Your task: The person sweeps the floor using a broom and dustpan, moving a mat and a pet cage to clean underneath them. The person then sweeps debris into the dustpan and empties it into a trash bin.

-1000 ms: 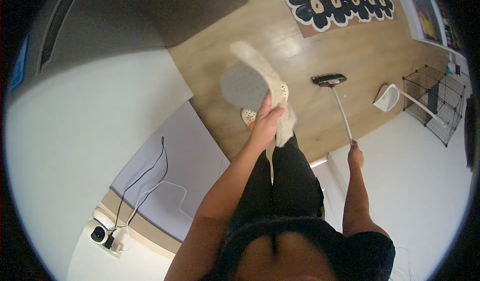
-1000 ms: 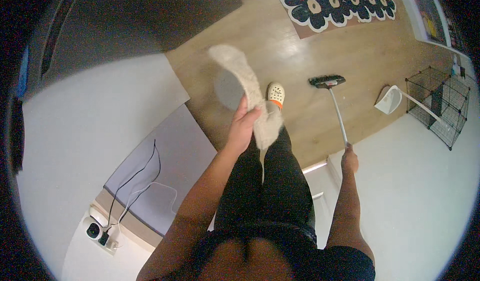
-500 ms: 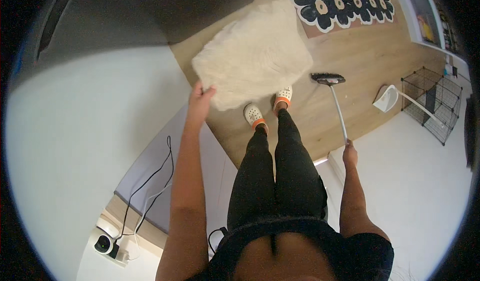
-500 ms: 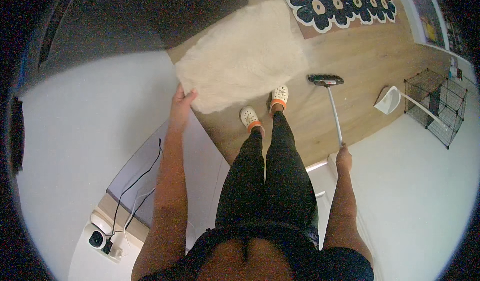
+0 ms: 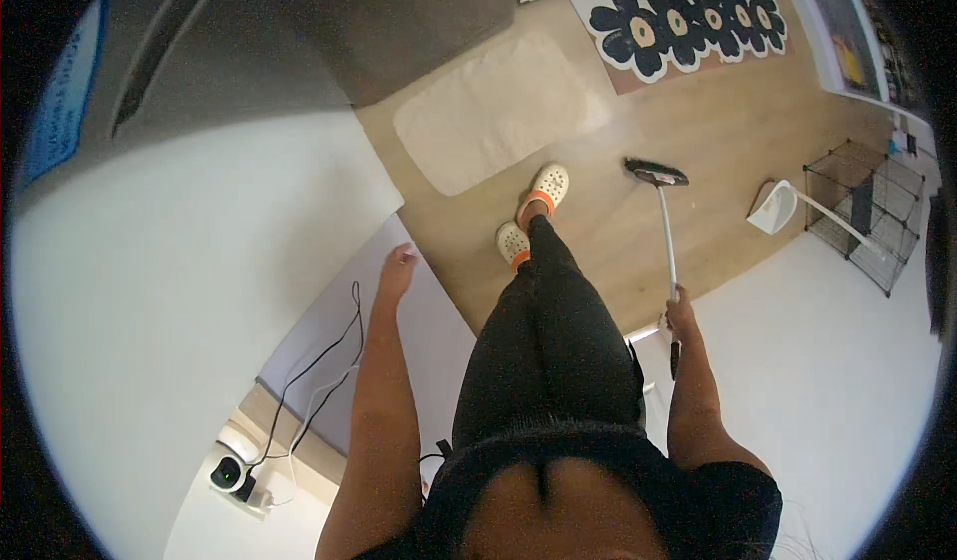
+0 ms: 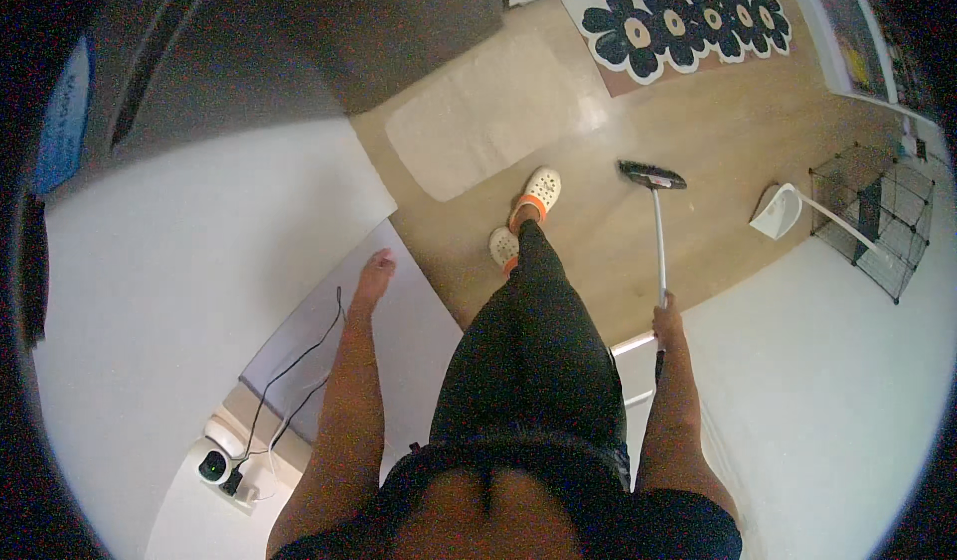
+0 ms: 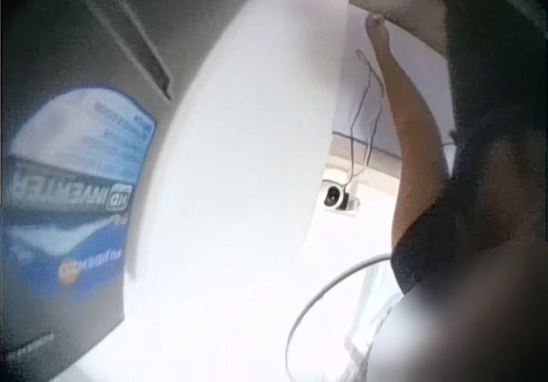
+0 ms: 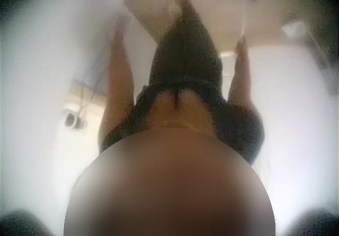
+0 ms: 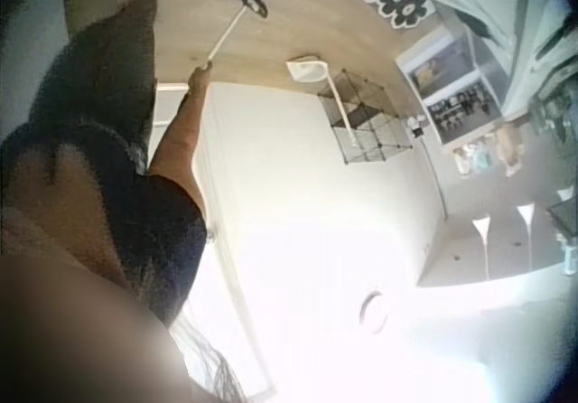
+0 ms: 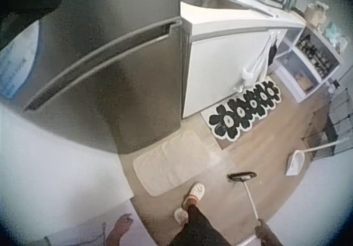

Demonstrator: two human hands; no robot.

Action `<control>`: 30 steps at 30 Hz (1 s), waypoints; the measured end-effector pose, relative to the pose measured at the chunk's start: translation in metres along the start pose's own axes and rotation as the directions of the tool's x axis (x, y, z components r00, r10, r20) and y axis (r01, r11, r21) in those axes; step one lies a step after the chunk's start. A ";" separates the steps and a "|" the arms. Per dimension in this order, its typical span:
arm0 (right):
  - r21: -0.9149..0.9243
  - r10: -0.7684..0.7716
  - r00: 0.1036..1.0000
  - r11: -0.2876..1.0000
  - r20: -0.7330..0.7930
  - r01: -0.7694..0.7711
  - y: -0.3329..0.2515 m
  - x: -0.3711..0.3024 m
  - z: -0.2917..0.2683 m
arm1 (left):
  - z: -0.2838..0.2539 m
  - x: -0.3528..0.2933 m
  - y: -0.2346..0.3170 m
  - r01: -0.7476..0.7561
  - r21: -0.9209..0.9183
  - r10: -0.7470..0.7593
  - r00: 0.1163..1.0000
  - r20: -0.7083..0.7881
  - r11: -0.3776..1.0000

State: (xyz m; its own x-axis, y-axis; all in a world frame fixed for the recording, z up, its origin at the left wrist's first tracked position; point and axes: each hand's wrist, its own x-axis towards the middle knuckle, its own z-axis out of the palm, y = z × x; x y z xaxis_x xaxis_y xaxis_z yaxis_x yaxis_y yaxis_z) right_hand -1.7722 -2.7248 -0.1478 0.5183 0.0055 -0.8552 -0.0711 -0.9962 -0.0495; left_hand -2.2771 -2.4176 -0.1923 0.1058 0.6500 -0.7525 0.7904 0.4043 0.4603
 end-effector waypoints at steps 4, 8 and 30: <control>0.185 -0.011 0.999 0.983 0.046 0.003 -0.017 0.002 -0.008 | 0.012 -0.017 0.057 -0.093 0.060 0.084 0.986 0.144 0.994; 0.020 -0.059 0.994 0.998 0.092 0.057 -0.037 0.011 -0.041 | 0.006 -0.014 0.122 -0.159 0.197 0.117 0.971 0.210 0.967; 0.269 -0.299 0.934 0.932 0.196 0.242 -0.077 -0.055 -0.089 | -0.074 -0.054 0.239 -0.221 0.079 0.212 0.972 0.100 0.972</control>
State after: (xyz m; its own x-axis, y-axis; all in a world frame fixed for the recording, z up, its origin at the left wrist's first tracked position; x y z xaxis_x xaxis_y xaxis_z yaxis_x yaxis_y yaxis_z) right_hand -1.7197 -2.6557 -0.0513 0.3378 0.3205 -0.8850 -0.1700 -0.9040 -0.3923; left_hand -2.1385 -2.3083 -0.0071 0.3312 0.6532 -0.6809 0.7925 0.1990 0.5764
